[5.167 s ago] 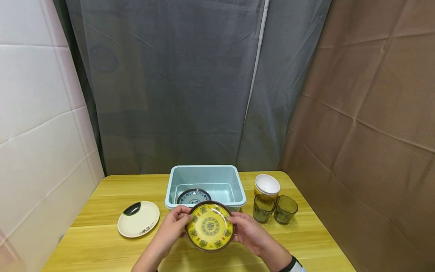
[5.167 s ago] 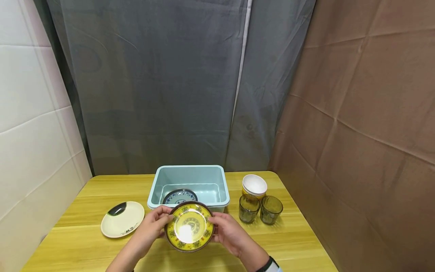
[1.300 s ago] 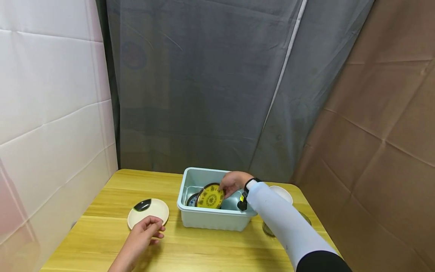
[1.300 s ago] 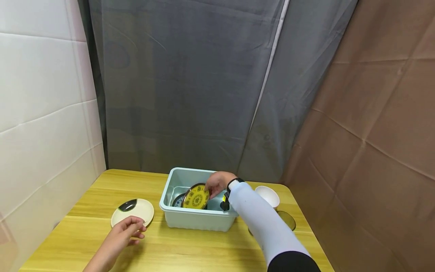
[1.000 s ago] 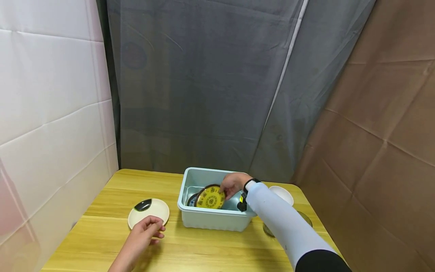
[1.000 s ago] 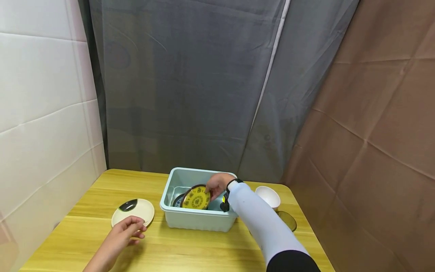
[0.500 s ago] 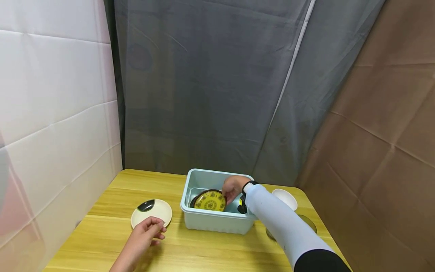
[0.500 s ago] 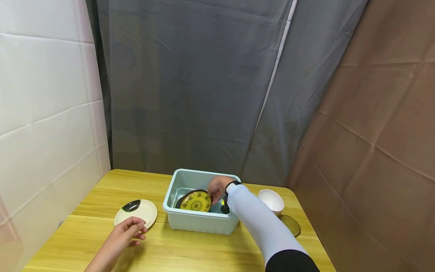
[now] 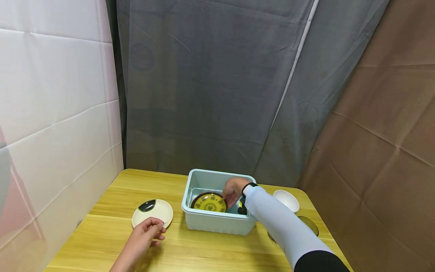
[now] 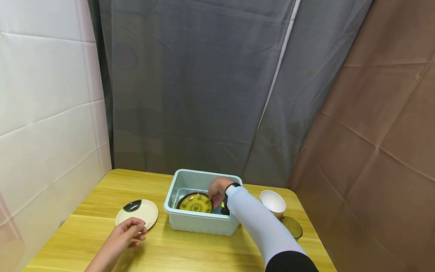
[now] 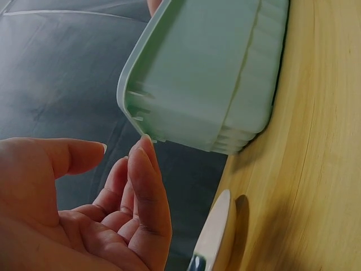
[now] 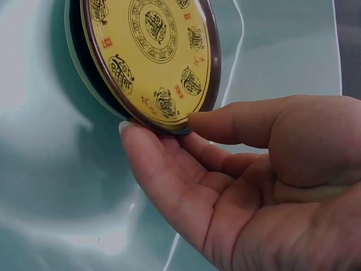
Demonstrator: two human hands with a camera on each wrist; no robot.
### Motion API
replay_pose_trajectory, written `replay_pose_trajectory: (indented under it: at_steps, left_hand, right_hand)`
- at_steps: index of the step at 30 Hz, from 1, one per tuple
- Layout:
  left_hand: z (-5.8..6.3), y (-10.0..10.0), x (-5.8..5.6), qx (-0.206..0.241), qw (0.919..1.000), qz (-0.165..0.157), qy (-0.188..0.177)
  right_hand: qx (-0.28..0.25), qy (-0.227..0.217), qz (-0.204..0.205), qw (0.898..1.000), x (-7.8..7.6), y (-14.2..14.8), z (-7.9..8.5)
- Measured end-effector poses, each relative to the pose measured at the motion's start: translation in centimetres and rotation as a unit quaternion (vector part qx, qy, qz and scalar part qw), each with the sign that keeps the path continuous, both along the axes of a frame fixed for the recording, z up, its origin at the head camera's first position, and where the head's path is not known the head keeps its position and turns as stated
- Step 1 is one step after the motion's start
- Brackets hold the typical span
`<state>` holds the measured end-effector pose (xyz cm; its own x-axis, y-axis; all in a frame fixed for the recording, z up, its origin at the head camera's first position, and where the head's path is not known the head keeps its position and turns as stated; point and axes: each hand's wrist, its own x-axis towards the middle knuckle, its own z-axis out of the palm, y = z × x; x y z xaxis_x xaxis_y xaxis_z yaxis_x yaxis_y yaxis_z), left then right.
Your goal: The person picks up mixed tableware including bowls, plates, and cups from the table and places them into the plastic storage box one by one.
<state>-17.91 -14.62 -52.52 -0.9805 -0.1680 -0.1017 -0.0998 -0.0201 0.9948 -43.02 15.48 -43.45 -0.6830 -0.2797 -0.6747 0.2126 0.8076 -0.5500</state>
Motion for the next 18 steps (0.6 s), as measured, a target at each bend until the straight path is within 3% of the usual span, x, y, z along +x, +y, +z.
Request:
replay_pose_trajectory:
  at_steps: [6,18]
  left_hand:
    - [0.0,0.0,-0.1,-0.004,1.0,0.002,-0.002]
    - [0.4,0.1,0.1,-0.009,0.9999,-0.004,0.005]
  right_hand:
    - [-0.001,0.01,0.005,1.0,1.0,-0.5,0.5]
    - [0.021,0.025,0.013,0.999,1.2,-0.6,0.7]
